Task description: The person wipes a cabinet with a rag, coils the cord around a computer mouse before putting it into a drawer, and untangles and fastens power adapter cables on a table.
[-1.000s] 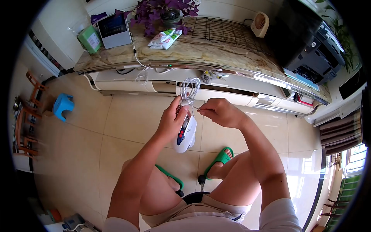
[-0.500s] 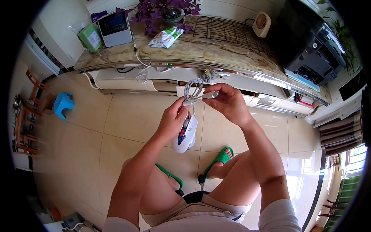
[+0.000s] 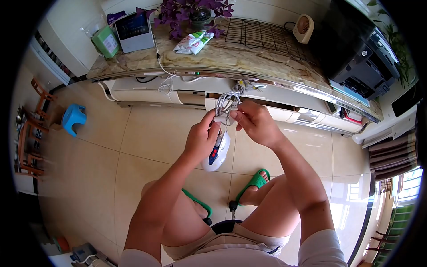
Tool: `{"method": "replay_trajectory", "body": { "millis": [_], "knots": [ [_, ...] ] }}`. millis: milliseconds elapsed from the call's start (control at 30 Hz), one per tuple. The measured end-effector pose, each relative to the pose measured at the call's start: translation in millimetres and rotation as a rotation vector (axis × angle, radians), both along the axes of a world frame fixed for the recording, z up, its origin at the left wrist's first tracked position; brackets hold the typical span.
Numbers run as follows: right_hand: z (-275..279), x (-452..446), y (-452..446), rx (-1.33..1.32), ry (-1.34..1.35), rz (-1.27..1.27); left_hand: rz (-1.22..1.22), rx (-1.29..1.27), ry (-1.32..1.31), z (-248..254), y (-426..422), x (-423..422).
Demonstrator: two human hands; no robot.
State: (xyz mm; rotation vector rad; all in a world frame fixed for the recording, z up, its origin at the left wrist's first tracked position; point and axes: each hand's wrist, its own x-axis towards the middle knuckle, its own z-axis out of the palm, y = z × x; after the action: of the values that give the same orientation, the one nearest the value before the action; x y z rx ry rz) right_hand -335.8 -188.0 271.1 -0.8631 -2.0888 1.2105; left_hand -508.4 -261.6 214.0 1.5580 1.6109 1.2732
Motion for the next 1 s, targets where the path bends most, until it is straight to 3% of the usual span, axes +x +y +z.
{"method": "replay_trajectory", "body": {
  "millis": [233, 300, 400, 600, 700, 833, 1000],
  "knots": [
    [-6.7, -0.7, 6.2, -0.041, -0.116, 0.066, -0.004, 0.129, 0.334, 0.6, -4.2, 0.5],
    [-1.4, 1.2, 5.8, -0.235, -0.168, 0.079, -0.015, 0.196, 0.41, -1.5, -5.0, 1.3],
    [2.1, 2.0, 9.0, -0.322, -0.17, 0.089, -0.043, 0.188, 0.553, -5.3, -4.6, 0.6],
    [-18.3, 5.5, 12.4, -0.029, -0.191, 0.062, -0.08, 0.12, 0.593, -6.1, -4.7, 4.3],
    [-16.7, 1.3, 6.7, -0.16, 0.041, -0.111, -0.081, 0.09, 0.52, -4.3, -3.8, 5.9],
    [-13.3, -2.1, 11.7, -0.177, 0.229, -0.294, -0.224, -0.175, 0.087, -4.0, -6.4, 10.2],
    [-18.7, 2.9, 23.7, -0.309, 0.407, -0.214, -0.284, -0.229, -0.237, -17.7, -1.0, 1.5]
  ]
}}
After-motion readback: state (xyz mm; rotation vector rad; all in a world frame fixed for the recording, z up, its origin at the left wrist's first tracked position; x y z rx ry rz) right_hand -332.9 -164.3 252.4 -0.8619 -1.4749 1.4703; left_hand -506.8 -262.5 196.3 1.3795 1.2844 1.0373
